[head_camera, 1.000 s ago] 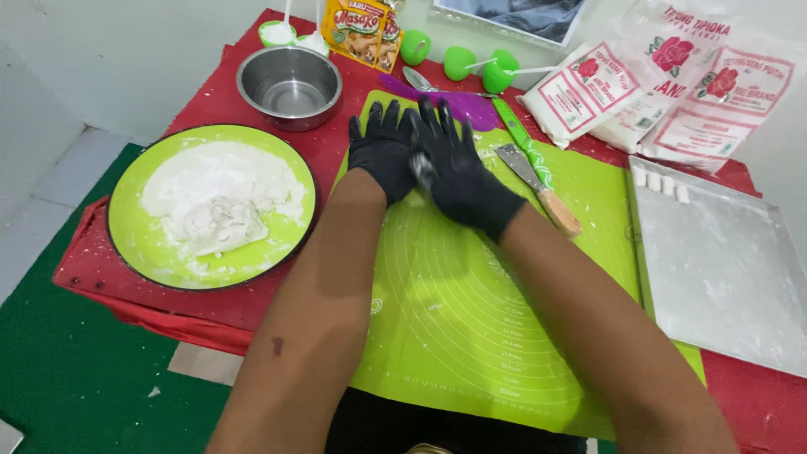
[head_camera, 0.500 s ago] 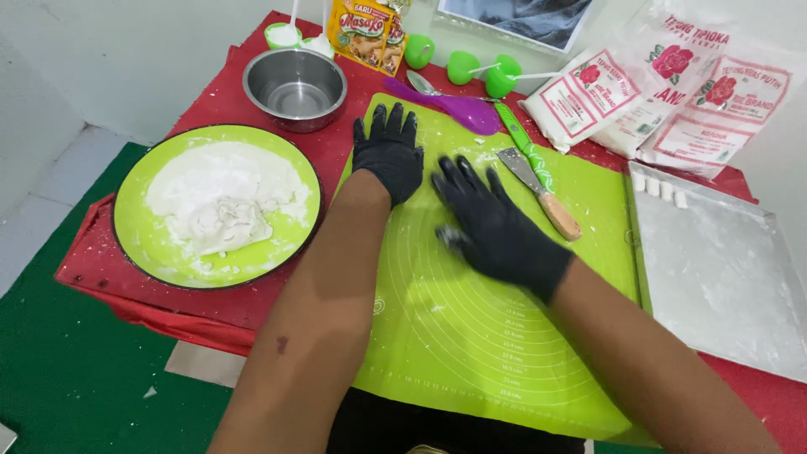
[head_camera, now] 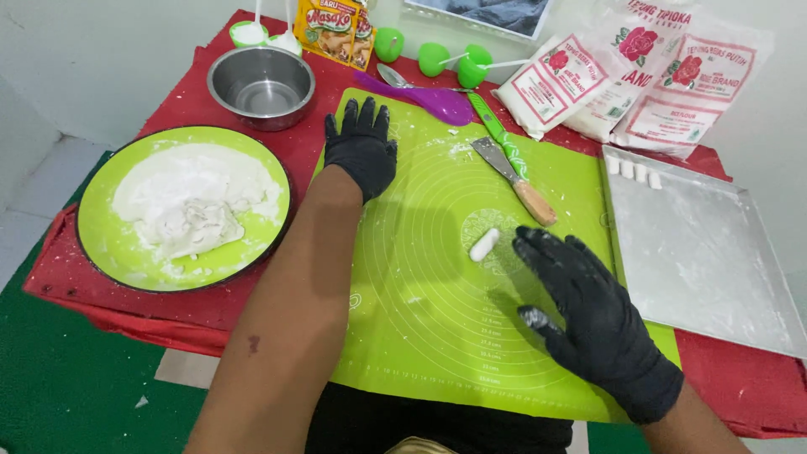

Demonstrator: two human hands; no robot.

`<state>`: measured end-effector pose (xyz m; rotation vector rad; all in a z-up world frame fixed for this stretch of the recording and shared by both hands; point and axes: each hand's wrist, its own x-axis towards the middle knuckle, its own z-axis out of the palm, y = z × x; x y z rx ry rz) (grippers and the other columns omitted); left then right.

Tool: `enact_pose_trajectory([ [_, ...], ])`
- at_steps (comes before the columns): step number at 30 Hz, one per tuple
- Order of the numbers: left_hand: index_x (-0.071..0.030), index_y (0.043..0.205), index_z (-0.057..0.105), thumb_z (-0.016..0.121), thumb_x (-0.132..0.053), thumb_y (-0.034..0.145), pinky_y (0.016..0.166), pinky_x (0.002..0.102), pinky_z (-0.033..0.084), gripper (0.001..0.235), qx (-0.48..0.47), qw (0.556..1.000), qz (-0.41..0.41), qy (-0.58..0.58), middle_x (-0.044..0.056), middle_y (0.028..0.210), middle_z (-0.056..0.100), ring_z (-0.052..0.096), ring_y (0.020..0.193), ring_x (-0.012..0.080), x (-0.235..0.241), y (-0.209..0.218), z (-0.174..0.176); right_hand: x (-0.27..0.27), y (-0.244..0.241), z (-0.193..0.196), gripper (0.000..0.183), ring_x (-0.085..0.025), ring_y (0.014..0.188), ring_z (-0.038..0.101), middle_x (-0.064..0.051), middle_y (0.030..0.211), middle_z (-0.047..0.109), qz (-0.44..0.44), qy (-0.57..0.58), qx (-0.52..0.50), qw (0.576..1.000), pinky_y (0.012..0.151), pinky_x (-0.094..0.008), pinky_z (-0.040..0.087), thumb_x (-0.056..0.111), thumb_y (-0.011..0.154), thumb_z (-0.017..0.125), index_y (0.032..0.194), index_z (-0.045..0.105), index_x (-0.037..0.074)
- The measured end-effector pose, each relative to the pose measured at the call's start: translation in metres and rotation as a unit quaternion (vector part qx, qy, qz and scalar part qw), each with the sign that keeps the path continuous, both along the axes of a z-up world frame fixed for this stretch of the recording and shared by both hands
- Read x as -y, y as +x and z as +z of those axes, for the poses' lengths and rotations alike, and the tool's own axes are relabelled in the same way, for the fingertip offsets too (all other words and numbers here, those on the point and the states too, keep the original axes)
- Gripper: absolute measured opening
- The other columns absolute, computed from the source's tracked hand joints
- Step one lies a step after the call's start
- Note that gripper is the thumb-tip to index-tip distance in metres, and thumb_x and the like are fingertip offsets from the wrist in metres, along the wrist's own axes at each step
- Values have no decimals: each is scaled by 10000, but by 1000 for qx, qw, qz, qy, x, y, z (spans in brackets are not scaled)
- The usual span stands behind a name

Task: Shaping small pieces of dough into cylinders and placing them on a tray

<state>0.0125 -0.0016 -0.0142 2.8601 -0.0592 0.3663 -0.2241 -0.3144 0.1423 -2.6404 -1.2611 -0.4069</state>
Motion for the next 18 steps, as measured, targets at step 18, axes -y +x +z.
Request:
enact_pose_trajectory([
  [18,-273,1648,173,304,-567,938,1210,691,-28,780,-132,991,-13,24,27,1748,40,-14,1598,339,-3,3,6,-161,190,-86,716,-425,1605,118,-201,1730,134,-32,-12,57,998,1243,-699,106,383,1103,494,1668,174,82],
])
